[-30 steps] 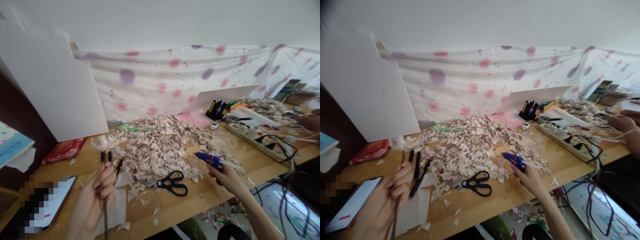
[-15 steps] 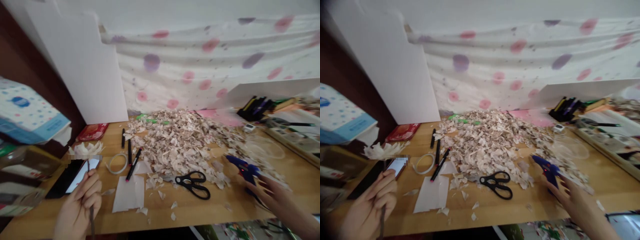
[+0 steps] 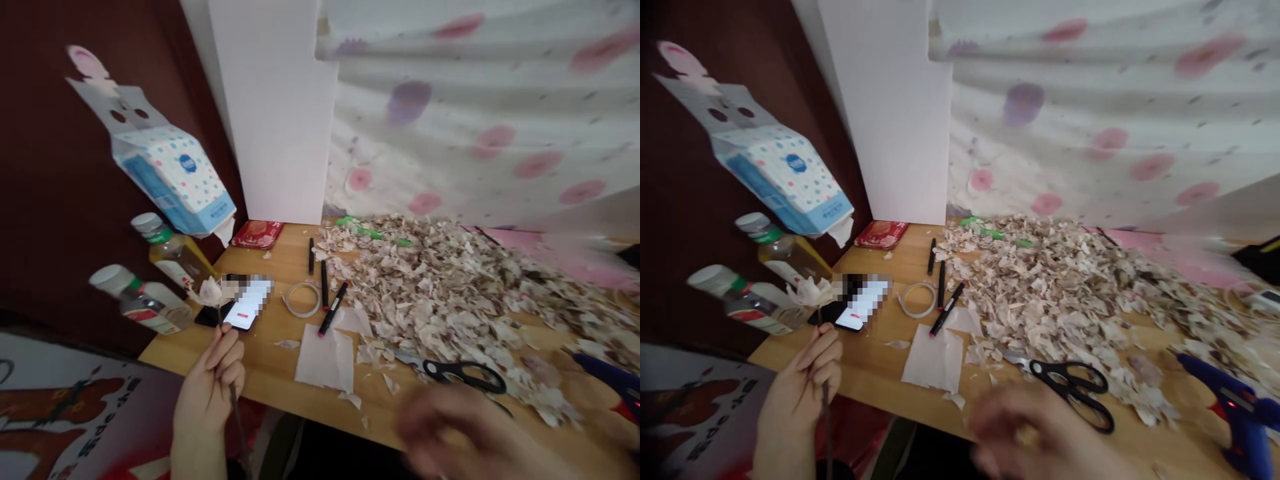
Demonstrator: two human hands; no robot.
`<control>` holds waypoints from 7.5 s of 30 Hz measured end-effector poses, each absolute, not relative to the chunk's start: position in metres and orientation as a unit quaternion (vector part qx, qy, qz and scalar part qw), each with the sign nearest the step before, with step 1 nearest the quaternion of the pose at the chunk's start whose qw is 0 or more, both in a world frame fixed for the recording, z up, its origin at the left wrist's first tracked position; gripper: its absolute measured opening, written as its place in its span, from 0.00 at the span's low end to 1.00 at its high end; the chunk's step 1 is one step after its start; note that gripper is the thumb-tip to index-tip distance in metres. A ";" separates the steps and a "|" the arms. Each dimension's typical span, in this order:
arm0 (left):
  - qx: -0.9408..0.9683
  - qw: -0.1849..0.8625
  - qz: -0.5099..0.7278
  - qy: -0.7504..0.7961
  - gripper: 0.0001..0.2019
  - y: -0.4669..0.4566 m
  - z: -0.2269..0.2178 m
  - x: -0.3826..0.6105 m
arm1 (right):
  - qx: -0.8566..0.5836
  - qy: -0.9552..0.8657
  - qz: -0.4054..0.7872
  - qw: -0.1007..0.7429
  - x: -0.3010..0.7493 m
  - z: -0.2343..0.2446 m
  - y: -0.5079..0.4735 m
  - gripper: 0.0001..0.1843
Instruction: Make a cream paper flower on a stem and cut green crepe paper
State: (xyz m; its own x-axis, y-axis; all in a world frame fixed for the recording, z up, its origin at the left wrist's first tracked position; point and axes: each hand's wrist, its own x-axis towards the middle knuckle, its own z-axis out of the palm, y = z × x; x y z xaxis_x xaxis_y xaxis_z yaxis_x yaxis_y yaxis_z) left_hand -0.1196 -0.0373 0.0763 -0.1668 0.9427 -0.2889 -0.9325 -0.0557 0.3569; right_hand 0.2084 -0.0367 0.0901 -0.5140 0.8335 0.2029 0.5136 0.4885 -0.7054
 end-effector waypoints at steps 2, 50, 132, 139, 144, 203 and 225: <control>-0.012 0.634 0.737 0.233 0.21 -0.041 0.079 -0.122 | -0.367 -0.849 0.317 0.206 0.154 0.078 -0.010 0.06; 0.067 0.745 0.592 0.299 0.20 -0.022 0.137 -0.057 | -0.230 -0.723 0.518 0.396 0.156 0.109 0.057 0.15; 0.092 0.777 0.534 0.320 0.21 -0.036 0.162 0.014 | -0.304 -0.900 0.012 0.312 0.213 0.205 0.037 0.10; 0.072 0.795 0.527 0.292 0.22 -0.036 0.162 0.014 | -0.288 -0.901 0.032 0.324 0.212 0.207 0.036 0.09; 0.071 0.796 0.525 0.293 0.21 -0.035 0.160 0.016 | -0.287 -0.900 0.026 0.326 0.212 0.206 0.037 0.09; -0.003 0.833 0.523 0.180 0.25 -0.038 0.146 0.013 | -0.288 -0.800 -0.032 0.526 0.208 0.195 0.018 0.04; -0.005 0.837 0.520 0.171 0.23 -0.040 0.145 0.021 | -0.374 -0.676 0.268 0.576 0.178 0.121 0.003 0.07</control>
